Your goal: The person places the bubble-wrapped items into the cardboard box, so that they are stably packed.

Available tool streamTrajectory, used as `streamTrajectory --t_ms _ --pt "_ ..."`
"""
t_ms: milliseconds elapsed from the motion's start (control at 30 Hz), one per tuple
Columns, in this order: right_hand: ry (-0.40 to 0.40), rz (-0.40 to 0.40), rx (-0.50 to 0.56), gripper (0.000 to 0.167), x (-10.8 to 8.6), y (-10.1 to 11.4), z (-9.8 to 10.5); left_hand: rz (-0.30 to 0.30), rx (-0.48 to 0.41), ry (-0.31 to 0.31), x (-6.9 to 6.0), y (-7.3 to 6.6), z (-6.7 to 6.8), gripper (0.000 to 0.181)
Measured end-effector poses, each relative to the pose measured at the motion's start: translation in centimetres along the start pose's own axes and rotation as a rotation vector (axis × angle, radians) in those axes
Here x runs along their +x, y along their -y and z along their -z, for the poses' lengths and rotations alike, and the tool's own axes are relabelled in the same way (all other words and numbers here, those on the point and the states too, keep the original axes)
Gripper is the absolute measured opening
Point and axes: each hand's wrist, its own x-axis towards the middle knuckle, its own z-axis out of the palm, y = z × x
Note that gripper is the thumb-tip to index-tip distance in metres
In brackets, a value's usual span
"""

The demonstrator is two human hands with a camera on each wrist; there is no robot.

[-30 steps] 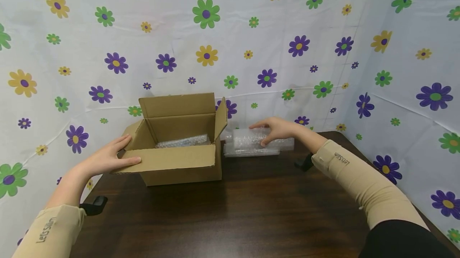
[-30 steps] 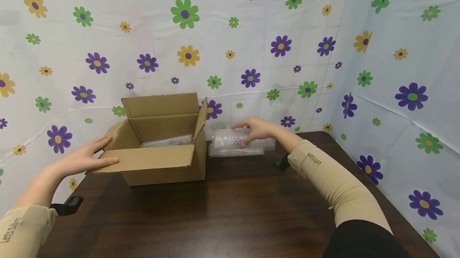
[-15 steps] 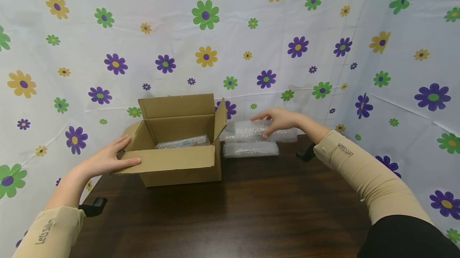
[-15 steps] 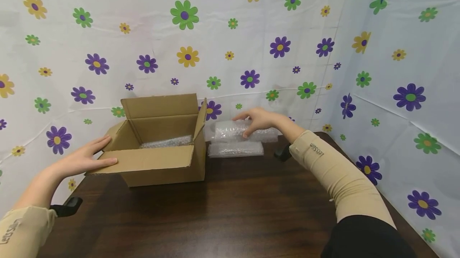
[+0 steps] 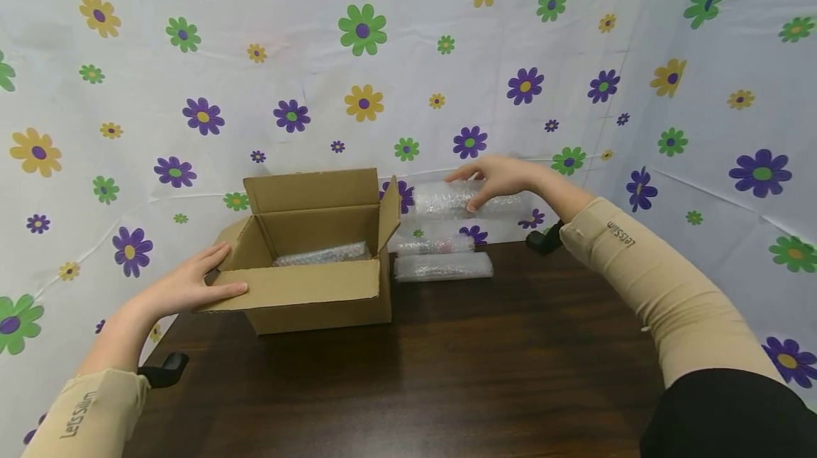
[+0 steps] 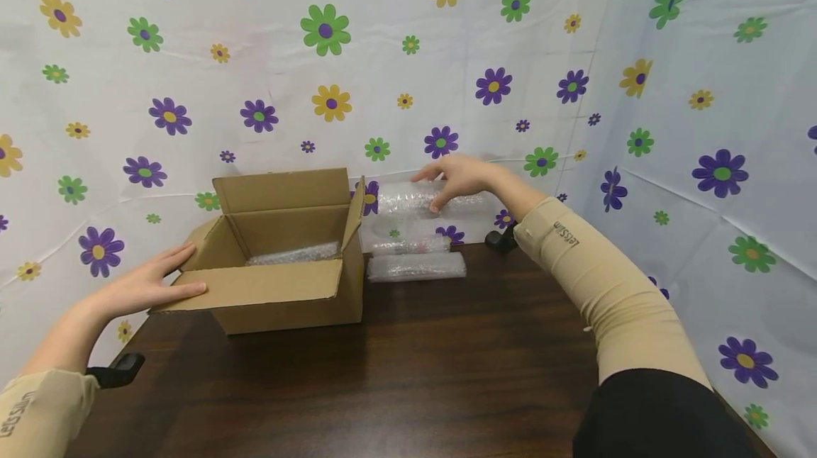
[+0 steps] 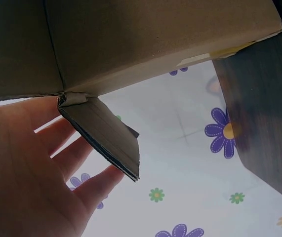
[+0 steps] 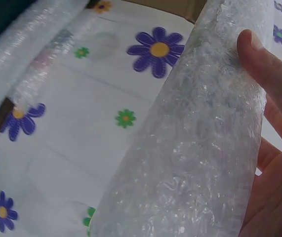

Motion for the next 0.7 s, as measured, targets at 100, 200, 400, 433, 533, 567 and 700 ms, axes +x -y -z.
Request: streamTrajectory --t_ms 100,200,400,433,533,567,700 --pt "-0.019 0.013 0.008 0.069 0.3 0.6 1.1 -0.001 0.000 -0.002 -0.1 0.0 0.0 0.096" --pt "-0.027 0.029 0.004 0.069 0.6 1.1 2.0 0.001 0.004 -0.002 -0.1 0.0 0.0 0.095" --pt "-0.027 0.039 -0.040 0.070 1.7 2.4 3.4 -0.001 -0.006 0.000 -0.1 -0.1 -0.1 0.095" --pt "-0.025 0.037 -0.044 0.070 1.8 2.6 3.7 -0.001 -0.008 0.000 -0.1 -0.1 -0.1 0.095" --pt "-0.020 0.030 -0.050 0.071 2.3 3.3 4.3 -0.001 -0.014 0.002 -0.1 -0.1 -0.1 0.095" --pt "-0.018 0.032 -0.052 0.070 2.5 3.5 4.5 -0.001 -0.015 0.001 0.0 -0.1 -0.1 0.095" --pt "-0.007 0.041 -0.056 0.069 3.3 4.8 5.0 0.002 -0.015 0.001 0.0 0.0 0.0 0.095"
